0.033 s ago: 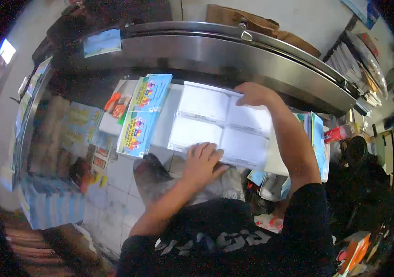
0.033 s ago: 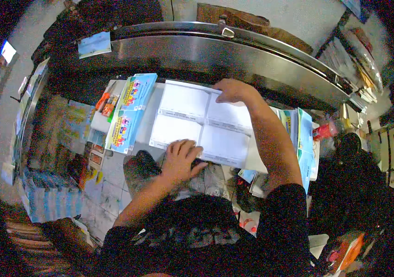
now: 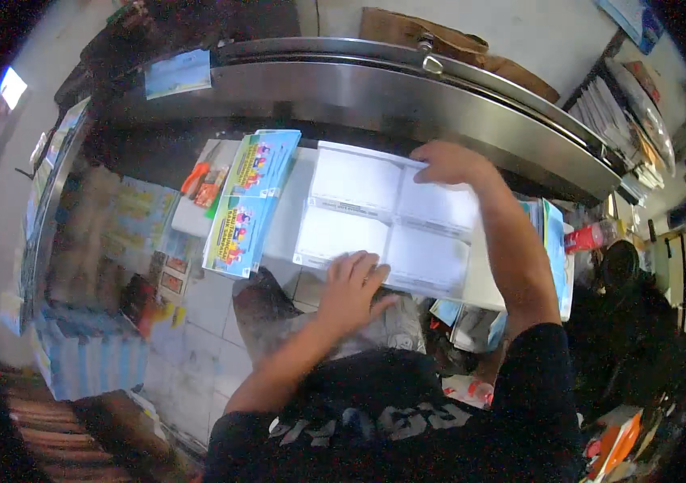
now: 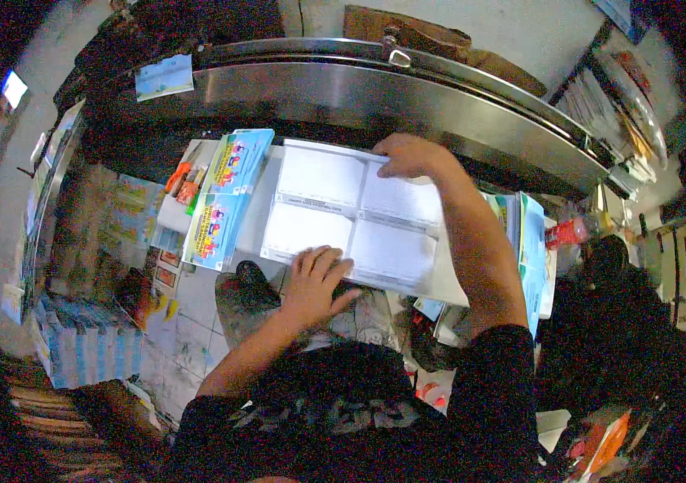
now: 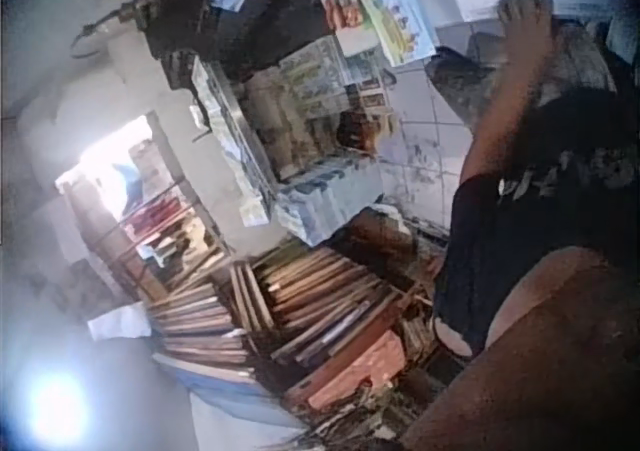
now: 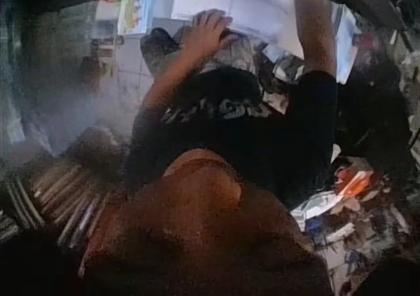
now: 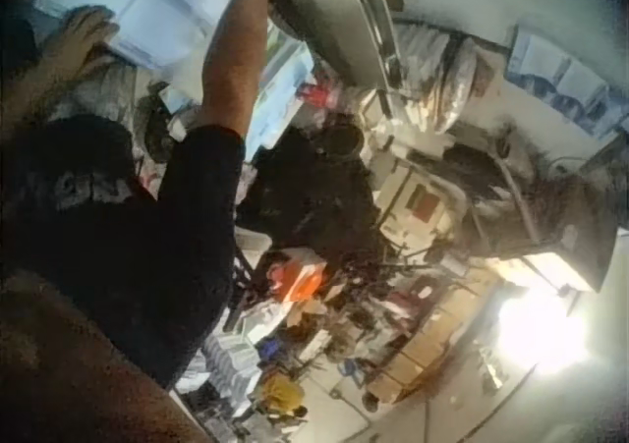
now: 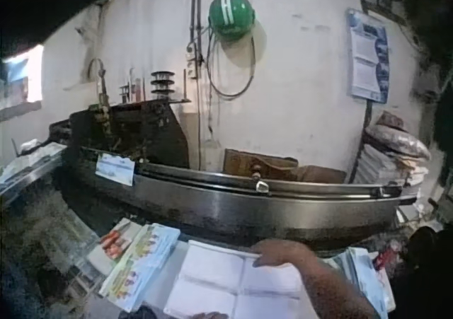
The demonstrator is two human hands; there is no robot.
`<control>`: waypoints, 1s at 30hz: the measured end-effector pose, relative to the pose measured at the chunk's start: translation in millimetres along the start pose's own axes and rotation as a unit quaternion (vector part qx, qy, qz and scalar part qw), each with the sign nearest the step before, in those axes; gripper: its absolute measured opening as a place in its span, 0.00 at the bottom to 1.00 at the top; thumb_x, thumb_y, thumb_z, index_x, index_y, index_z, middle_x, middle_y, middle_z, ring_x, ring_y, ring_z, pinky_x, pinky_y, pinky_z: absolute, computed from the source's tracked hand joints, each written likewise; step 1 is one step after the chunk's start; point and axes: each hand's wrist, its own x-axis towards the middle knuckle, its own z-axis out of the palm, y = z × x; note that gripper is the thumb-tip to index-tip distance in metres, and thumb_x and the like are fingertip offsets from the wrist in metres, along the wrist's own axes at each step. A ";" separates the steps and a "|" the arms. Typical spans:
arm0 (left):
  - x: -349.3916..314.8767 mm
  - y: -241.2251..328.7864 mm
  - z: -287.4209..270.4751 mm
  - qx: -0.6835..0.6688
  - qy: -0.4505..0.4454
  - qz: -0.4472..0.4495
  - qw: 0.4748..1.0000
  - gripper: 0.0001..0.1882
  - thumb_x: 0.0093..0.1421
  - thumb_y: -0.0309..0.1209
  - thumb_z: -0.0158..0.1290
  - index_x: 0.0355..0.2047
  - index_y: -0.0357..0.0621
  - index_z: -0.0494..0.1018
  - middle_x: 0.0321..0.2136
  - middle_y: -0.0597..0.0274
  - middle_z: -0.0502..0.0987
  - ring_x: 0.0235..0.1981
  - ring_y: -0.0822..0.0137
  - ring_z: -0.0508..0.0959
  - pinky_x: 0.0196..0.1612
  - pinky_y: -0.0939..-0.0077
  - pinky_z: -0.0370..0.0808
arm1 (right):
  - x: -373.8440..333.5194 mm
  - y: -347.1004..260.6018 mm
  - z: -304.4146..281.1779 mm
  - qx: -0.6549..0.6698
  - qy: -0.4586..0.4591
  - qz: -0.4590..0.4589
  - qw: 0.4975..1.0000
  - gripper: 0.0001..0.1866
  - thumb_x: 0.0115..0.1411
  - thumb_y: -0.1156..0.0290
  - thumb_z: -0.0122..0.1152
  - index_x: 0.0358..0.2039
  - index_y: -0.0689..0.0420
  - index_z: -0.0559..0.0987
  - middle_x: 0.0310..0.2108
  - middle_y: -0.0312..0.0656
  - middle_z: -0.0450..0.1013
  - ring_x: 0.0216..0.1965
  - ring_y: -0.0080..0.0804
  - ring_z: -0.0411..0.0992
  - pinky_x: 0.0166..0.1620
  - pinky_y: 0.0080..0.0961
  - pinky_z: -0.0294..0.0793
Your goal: The person organizes stacks of brochures on a table and uses a hand-operated wire stitching machine to staple them along the spine.
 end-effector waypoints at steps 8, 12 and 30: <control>-67.1 -36.1 -4.6 -0.073 0.015 -0.017 0.997 0.27 0.52 0.44 0.60 0.50 0.49 0.69 0.50 0.56 0.69 0.51 0.54 0.69 0.49 0.50 0.63 | 68.0 -83.3 -156.4 -0.221 0.558 -0.058 0.798 0.20 0.55 0.73 0.51 0.49 0.45 0.77 0.45 0.42 0.74 0.42 0.47 0.74 0.44 0.39 0.76; -81.1 -56.5 -0.4 -0.090 0.004 -0.069 0.994 0.27 0.52 0.41 0.60 0.50 0.48 0.69 0.50 0.55 0.69 0.52 0.53 0.69 0.49 0.51 0.63 | 187.2 -79.3 -110.5 -0.301 0.432 -0.025 0.850 0.15 0.56 0.69 0.52 0.45 0.49 0.78 0.44 0.46 0.72 0.46 0.45 0.71 0.42 0.42 0.77; -122.2 -89.0 29.4 -0.113 0.036 -0.219 0.969 0.22 0.55 0.35 0.55 0.50 0.48 0.71 0.45 0.51 0.73 0.47 0.48 0.72 0.50 0.55 0.68 | -68.2 -154.2 67.2 -0.193 0.029 -0.001 0.981 0.34 0.55 0.49 0.60 0.56 0.57 0.68 0.62 0.50 0.56 0.60 0.47 0.59 0.58 0.40 0.65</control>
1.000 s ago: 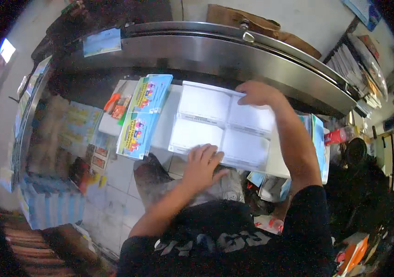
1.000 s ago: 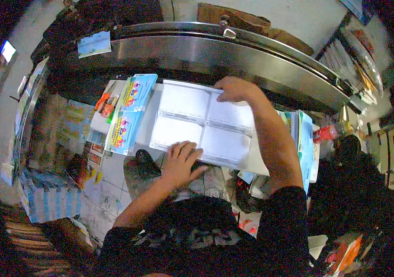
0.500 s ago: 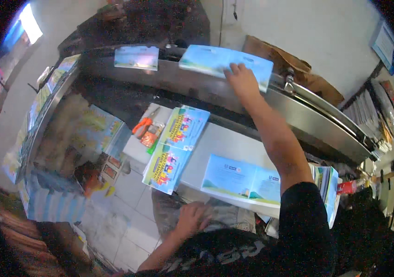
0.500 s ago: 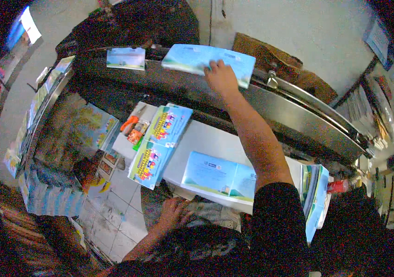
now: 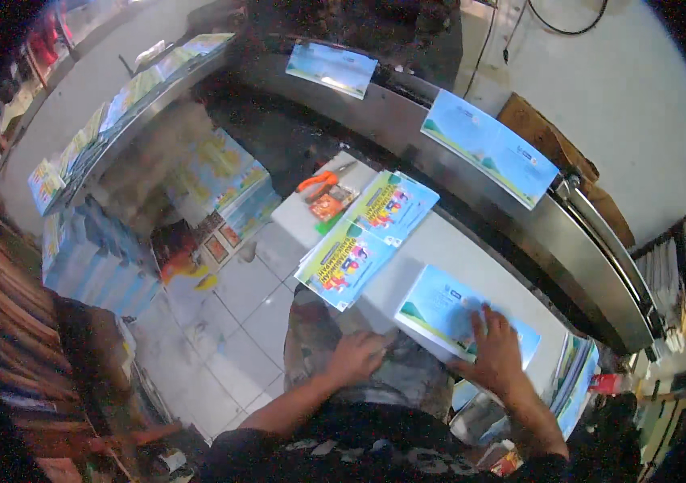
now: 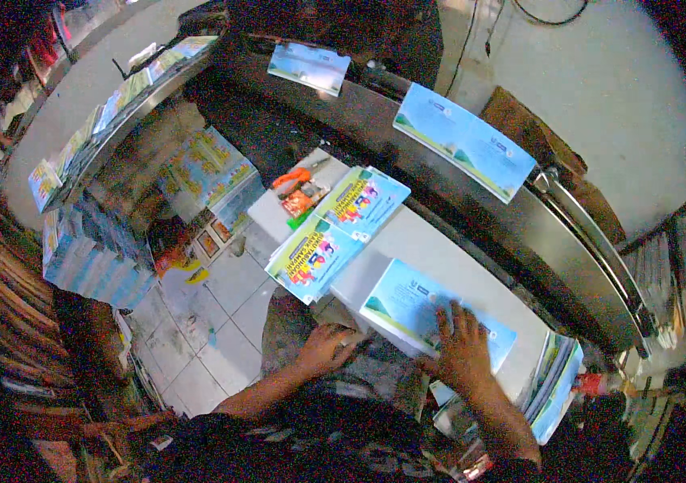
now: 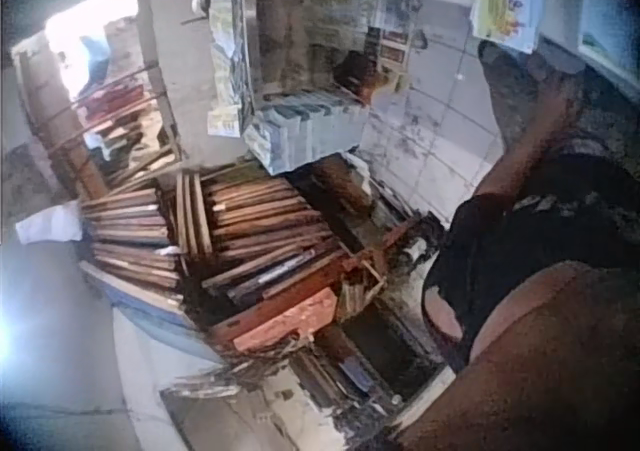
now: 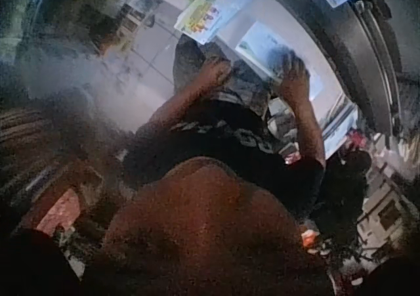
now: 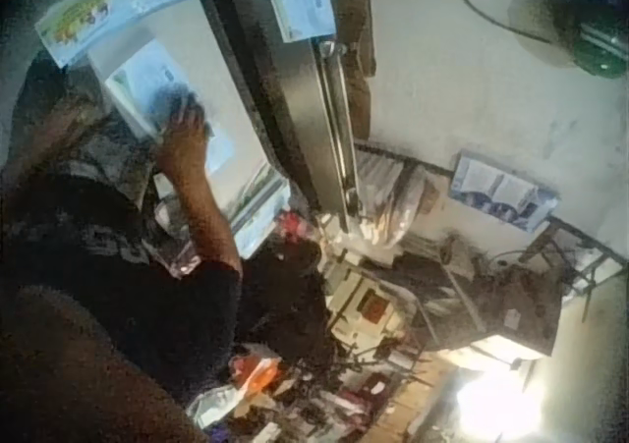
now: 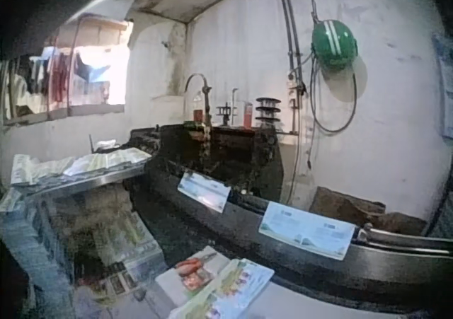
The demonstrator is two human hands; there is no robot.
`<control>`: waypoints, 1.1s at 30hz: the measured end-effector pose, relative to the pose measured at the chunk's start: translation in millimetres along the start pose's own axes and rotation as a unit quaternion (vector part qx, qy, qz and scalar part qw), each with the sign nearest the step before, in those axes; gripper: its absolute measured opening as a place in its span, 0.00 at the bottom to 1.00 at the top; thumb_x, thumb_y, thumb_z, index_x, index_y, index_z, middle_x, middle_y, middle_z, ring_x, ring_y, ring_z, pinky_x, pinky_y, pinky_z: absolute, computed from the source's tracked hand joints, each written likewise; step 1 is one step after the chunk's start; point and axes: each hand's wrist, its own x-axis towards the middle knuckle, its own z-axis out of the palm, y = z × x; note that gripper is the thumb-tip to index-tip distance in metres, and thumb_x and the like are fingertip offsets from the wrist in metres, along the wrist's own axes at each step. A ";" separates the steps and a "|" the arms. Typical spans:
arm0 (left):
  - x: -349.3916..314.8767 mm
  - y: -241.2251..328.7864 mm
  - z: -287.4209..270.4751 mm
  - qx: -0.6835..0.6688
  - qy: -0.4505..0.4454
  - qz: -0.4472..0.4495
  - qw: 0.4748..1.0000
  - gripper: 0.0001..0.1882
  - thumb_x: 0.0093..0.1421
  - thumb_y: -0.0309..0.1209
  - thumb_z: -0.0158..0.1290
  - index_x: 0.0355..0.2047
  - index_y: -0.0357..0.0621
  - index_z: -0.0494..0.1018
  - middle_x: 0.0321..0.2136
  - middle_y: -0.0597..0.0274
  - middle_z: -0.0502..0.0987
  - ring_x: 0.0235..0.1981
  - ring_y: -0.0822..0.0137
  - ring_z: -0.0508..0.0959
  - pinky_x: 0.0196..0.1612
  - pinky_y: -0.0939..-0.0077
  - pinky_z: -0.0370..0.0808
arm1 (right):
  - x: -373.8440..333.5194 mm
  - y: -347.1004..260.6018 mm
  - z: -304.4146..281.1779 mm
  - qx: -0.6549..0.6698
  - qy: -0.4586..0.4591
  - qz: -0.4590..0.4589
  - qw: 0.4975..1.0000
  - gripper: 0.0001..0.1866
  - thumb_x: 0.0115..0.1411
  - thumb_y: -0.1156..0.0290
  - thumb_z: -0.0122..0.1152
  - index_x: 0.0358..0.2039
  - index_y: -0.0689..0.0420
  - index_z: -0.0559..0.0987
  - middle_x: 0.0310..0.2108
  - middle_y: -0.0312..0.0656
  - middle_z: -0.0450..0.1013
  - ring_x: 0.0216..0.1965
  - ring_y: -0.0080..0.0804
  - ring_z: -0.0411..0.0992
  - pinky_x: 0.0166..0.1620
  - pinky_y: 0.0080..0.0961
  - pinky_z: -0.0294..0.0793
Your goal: The person organizes stacks of brochures on a table and uses a hand-operated wire stitching machine to staple them along the spine.
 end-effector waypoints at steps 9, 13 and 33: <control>-2.6 -5.5 35.3 -0.060 -0.031 -0.032 0.997 0.13 0.56 0.37 0.55 0.39 0.44 0.77 0.37 0.48 0.77 0.38 0.47 0.77 0.42 0.55 0.74 | -16.5 59.3 -29.1 0.277 -0.108 0.060 0.953 0.17 0.58 0.67 0.55 0.49 0.55 0.76 0.45 0.49 0.75 0.47 0.47 0.73 0.51 0.36 0.72; -9.4 -28.2 52.1 -0.046 -0.052 -0.062 0.996 0.16 0.57 0.39 0.55 0.42 0.44 0.75 0.37 0.48 0.76 0.39 0.46 0.77 0.43 0.56 0.74 | -13.7 152.5 -70.4 0.149 -0.088 0.252 0.952 0.18 0.61 0.65 0.48 0.48 0.56 0.76 0.32 0.52 0.78 0.34 0.46 0.77 0.42 0.39 0.73; -17.3 -41.5 70.6 -0.035 -0.252 -0.072 0.964 0.21 0.58 0.37 0.52 0.52 0.45 0.70 0.50 0.44 0.71 0.51 0.46 0.72 0.54 0.55 0.70 | 0.0 255.2 17.5 0.131 0.160 0.242 0.948 0.21 0.57 0.78 0.54 0.53 0.57 0.73 0.55 0.52 0.68 0.55 0.49 0.66 0.57 0.37 0.66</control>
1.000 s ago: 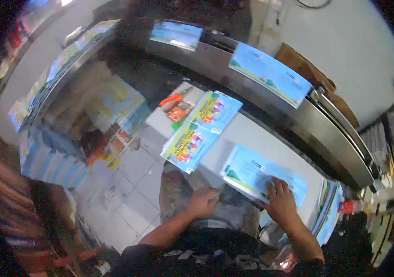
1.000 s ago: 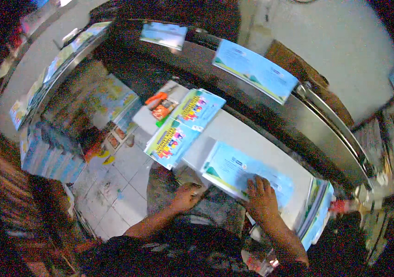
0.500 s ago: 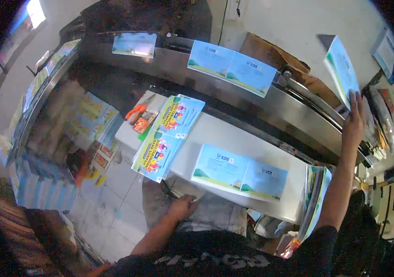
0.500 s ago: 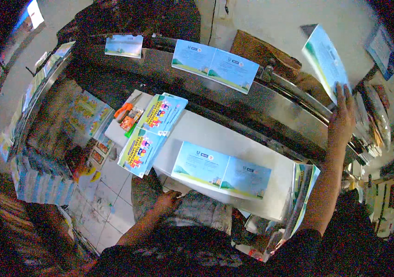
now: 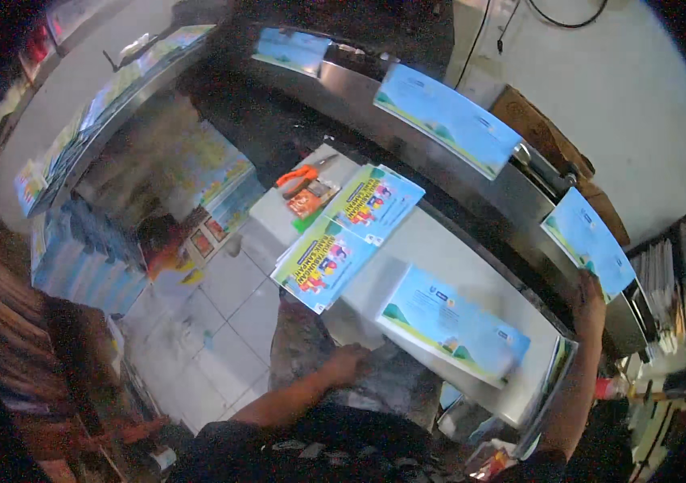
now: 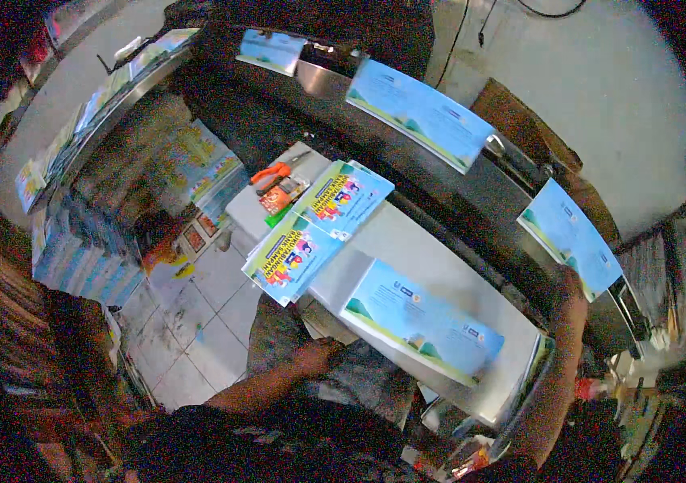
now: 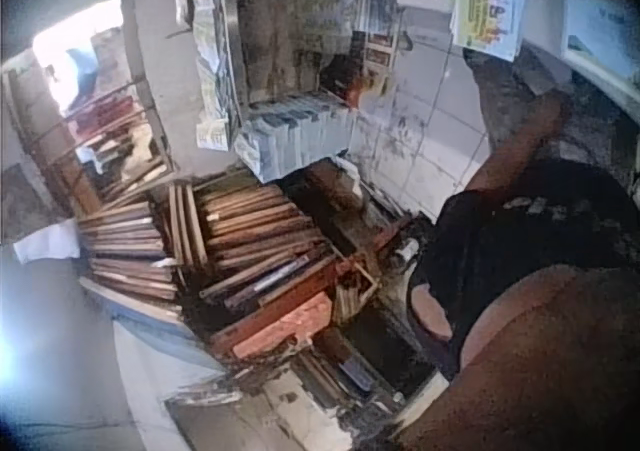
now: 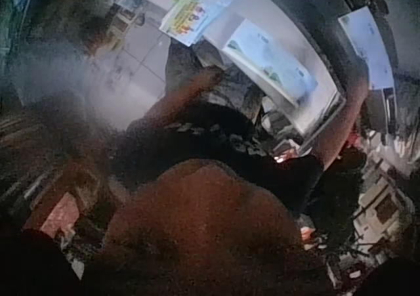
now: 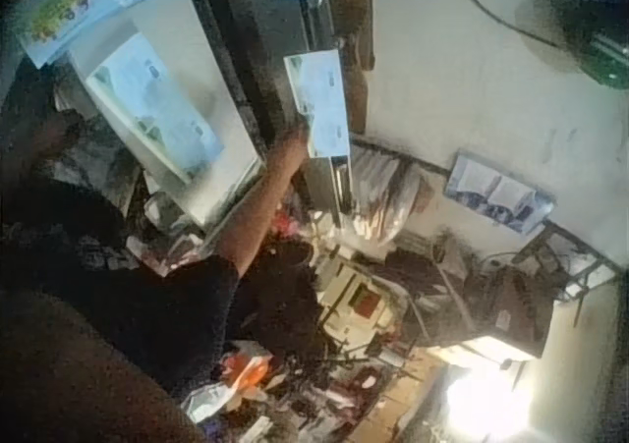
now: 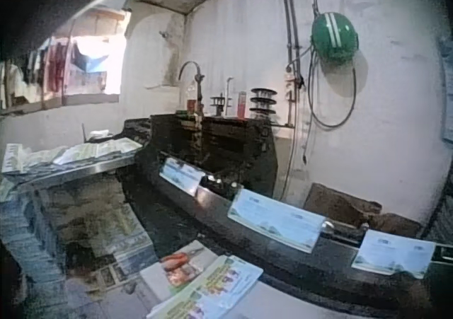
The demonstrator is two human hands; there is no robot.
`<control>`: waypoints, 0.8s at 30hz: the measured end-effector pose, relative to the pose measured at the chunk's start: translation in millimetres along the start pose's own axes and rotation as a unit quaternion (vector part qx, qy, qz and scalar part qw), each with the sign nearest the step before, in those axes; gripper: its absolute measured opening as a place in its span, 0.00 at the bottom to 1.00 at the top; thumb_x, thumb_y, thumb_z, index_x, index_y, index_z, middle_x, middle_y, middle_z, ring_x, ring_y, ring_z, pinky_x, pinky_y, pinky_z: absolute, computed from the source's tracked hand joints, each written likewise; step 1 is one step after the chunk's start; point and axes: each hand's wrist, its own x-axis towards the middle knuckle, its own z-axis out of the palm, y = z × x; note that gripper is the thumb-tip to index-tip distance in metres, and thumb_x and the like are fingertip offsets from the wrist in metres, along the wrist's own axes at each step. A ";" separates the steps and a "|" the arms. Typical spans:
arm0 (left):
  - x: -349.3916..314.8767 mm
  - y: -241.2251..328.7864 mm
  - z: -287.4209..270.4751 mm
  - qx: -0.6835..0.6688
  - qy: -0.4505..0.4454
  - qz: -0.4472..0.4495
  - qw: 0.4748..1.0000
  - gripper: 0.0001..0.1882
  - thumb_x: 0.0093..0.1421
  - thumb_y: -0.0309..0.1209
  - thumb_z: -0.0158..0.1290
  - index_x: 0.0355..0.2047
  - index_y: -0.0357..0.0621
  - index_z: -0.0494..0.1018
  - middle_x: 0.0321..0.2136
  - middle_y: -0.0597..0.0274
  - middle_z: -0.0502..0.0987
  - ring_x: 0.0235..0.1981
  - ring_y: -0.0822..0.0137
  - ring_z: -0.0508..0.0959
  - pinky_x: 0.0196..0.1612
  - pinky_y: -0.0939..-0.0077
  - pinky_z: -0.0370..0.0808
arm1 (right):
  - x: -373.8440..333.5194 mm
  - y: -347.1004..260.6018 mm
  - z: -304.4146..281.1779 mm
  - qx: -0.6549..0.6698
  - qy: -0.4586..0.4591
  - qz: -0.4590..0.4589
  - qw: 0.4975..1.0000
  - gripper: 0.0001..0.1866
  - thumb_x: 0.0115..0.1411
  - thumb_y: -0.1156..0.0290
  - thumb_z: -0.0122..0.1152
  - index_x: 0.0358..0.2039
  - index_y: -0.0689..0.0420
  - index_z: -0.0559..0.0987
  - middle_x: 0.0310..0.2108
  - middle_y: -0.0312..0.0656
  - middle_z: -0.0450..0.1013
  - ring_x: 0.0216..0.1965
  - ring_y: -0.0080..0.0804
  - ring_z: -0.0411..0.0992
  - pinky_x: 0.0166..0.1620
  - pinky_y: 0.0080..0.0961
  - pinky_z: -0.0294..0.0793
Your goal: The person organizes stacks of brochures on a table and uses a hand-operated wire stitching machine to staple them along the spine.
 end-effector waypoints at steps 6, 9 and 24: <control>0.8 12.7 -16.4 -0.057 0.026 -0.028 0.998 0.23 0.60 0.40 0.49 0.54 0.45 0.68 0.51 0.45 0.71 0.52 0.46 0.71 0.55 0.56 0.69 | -100.5 -189.6 18.3 -0.093 -0.179 -0.165 0.965 0.45 0.41 0.53 0.74 0.57 0.60 0.67 0.61 0.54 0.58 0.61 0.54 0.57 0.61 0.43 0.60; -0.6 12.8 -17.5 -0.059 -0.005 -0.076 0.995 0.22 0.61 0.39 0.48 0.53 0.44 0.68 0.51 0.45 0.70 0.53 0.47 0.71 0.56 0.57 0.69 | -132.9 -209.4 37.5 -0.107 -0.204 -0.234 0.945 0.40 0.46 0.54 0.71 0.56 0.60 0.68 0.62 0.55 0.56 0.61 0.56 0.56 0.61 0.46 0.60; 11.6 -9.7 2.7 -0.067 -0.027 -0.067 0.995 0.20 0.61 0.43 0.48 0.48 0.45 0.72 0.46 0.45 0.73 0.44 0.46 0.76 0.47 0.53 0.73 | 22.2 -23.9 -120.8 -0.067 0.196 -0.081 0.975 0.19 0.63 0.71 0.50 0.54 0.60 0.72 0.50 0.50 0.73 0.49 0.40 0.72 0.50 0.35 0.70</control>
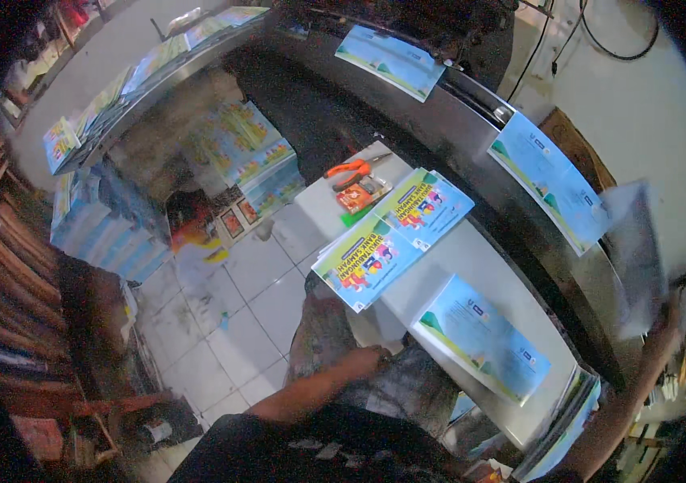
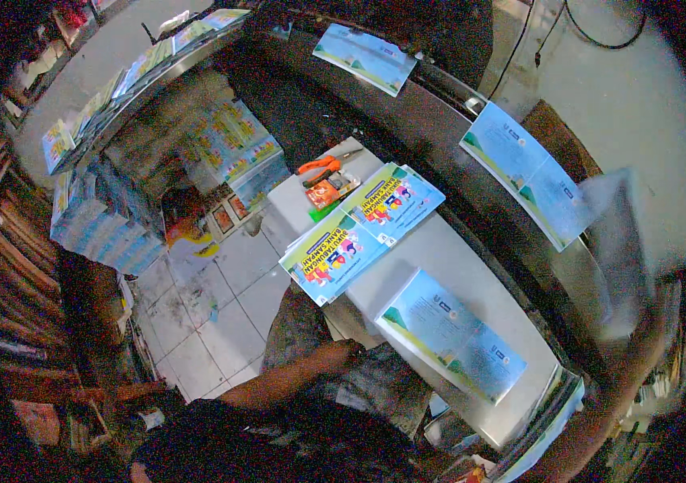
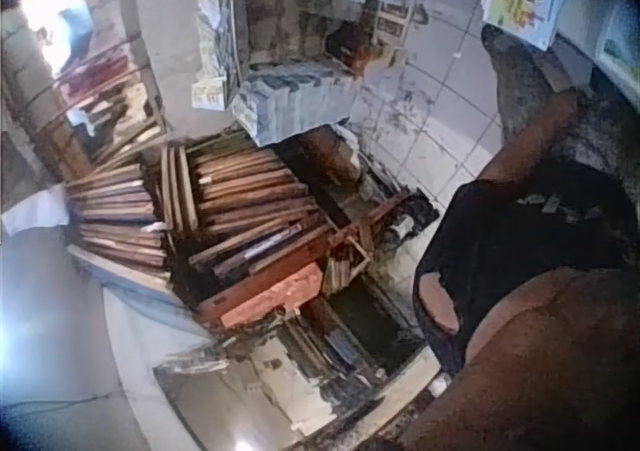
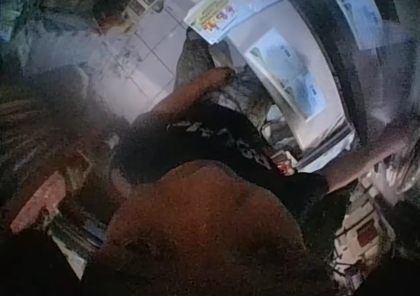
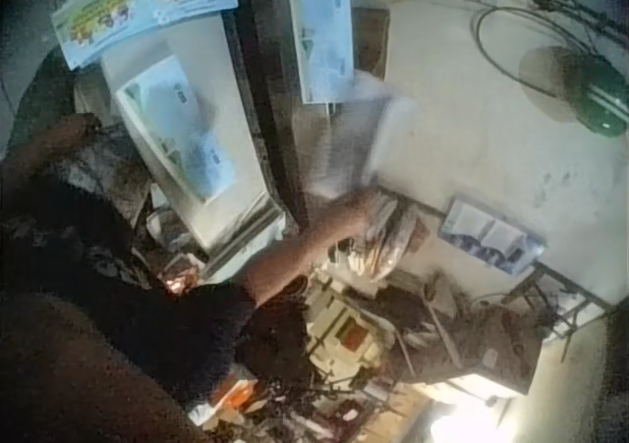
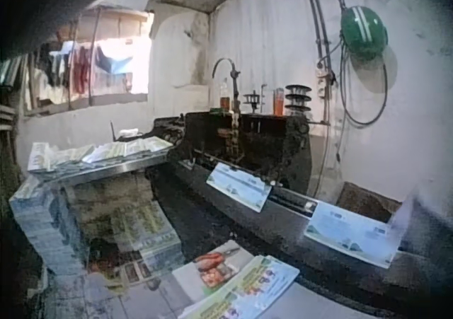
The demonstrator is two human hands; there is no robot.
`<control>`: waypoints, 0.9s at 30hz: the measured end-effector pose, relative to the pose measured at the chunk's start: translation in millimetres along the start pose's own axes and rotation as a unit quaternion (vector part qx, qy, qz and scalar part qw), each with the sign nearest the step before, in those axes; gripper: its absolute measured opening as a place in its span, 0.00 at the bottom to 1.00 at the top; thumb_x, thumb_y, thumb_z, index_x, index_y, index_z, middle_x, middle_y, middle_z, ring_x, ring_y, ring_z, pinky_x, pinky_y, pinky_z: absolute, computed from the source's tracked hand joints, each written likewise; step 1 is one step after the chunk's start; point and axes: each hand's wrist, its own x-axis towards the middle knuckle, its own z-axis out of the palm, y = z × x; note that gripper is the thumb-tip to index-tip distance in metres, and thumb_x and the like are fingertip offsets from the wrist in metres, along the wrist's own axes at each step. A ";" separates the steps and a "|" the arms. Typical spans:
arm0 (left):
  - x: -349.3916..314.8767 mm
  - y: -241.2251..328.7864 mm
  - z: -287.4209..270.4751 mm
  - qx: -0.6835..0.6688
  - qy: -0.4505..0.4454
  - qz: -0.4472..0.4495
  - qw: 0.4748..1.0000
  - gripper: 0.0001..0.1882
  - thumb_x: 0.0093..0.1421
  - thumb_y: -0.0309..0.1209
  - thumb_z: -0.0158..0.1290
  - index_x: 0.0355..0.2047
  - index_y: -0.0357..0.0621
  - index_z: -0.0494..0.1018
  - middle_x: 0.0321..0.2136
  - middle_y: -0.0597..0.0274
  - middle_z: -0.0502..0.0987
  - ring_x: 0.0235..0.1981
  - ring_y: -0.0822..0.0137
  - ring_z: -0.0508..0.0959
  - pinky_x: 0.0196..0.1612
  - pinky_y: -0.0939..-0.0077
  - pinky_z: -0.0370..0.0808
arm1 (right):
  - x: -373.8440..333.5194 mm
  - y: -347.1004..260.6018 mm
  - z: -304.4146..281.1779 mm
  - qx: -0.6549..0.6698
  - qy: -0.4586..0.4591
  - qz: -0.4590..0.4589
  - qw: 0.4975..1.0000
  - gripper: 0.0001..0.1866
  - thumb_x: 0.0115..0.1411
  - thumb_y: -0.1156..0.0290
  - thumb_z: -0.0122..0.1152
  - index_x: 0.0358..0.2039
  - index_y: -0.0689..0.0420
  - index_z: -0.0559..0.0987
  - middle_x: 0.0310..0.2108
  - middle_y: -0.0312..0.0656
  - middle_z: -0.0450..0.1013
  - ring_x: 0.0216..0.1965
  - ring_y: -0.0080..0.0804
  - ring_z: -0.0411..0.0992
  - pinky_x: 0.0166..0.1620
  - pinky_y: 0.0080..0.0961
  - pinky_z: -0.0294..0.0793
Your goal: The person organizes stacks of brochures on a table and uses a hand-operated wire stitching machine to staple them along the spine.
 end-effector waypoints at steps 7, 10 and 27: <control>-7.1 16.2 -15.8 -0.033 0.017 -0.039 0.999 0.18 0.60 0.40 0.48 0.46 0.44 0.73 0.44 0.44 0.74 0.45 0.45 0.75 0.48 0.53 0.73 | -3.2 88.9 95.1 0.216 -0.005 0.143 0.966 0.22 0.67 0.76 0.41 0.61 0.57 0.66 0.59 0.48 0.65 0.62 0.40 0.61 0.61 0.32 0.59; 9.0 -14.4 12.6 -0.034 0.013 0.047 0.998 0.19 0.59 0.39 0.49 0.47 0.43 0.72 0.44 0.44 0.74 0.46 0.44 0.74 0.50 0.53 0.72 | -61.1 84.2 116.5 0.055 -0.062 0.015 0.996 0.21 0.66 0.72 0.46 0.60 0.59 0.67 0.58 0.49 0.66 0.61 0.42 0.62 0.60 0.35 0.62; -8.8 7.2 -0.9 0.033 0.057 0.037 0.997 0.23 0.61 0.48 0.46 0.47 0.43 0.70 0.44 0.45 0.74 0.44 0.44 0.75 0.47 0.52 0.73 | -172.4 -220.5 63.6 0.097 -0.379 -0.119 0.912 0.32 0.46 0.66 0.70 0.52 0.60 0.71 0.57 0.53 0.64 0.58 0.52 0.63 0.59 0.41 0.65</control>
